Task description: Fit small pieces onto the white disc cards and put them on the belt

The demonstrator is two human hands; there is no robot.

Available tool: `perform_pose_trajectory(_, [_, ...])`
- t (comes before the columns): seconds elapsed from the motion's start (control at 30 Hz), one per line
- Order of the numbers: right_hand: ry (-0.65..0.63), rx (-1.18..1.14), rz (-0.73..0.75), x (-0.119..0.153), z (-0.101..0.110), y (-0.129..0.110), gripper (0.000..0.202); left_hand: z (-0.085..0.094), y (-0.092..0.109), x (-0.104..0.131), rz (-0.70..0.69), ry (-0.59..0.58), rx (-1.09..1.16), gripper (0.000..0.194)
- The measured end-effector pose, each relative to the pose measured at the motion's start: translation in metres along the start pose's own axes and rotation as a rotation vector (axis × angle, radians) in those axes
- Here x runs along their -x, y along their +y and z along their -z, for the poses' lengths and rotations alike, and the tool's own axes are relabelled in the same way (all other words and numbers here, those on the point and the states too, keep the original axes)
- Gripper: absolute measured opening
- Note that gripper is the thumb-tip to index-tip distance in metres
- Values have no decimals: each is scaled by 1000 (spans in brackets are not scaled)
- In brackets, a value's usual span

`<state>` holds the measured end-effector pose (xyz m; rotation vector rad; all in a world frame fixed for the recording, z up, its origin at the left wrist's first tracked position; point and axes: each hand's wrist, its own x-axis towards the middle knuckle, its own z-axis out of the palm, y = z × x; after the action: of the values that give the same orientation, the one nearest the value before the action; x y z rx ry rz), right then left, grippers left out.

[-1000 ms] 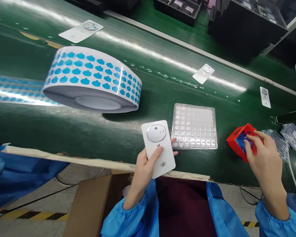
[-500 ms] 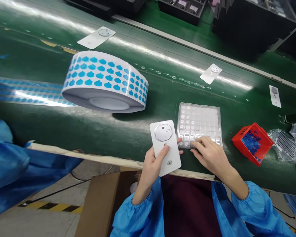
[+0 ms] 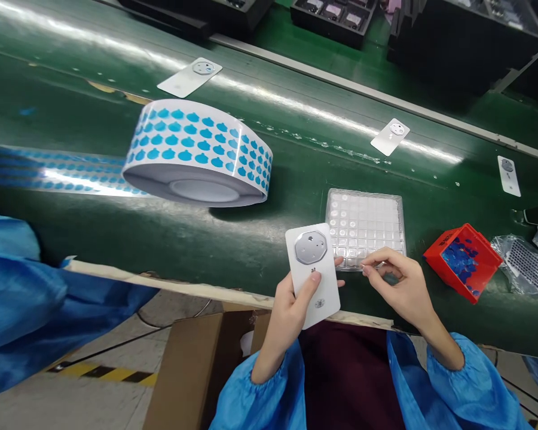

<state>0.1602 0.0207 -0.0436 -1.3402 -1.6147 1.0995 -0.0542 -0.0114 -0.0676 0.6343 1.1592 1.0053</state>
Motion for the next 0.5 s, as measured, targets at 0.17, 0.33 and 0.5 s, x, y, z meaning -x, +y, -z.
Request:
perform_pose_trajectory(0.17, [54,-300,-180,-3,-6,-6,14,-14,-4,4,-39,-88,-69,55])
perform_pose_trajectory(0.33, [17,-415,-207,-8,-6,-5,15,-19,-12,1,-80,-124,-117,60])
perform_pose_trajectory(0.5, [42,-418,-260,-8,-7,-6,24,-22,-13,2,-64,-94,-163,58])
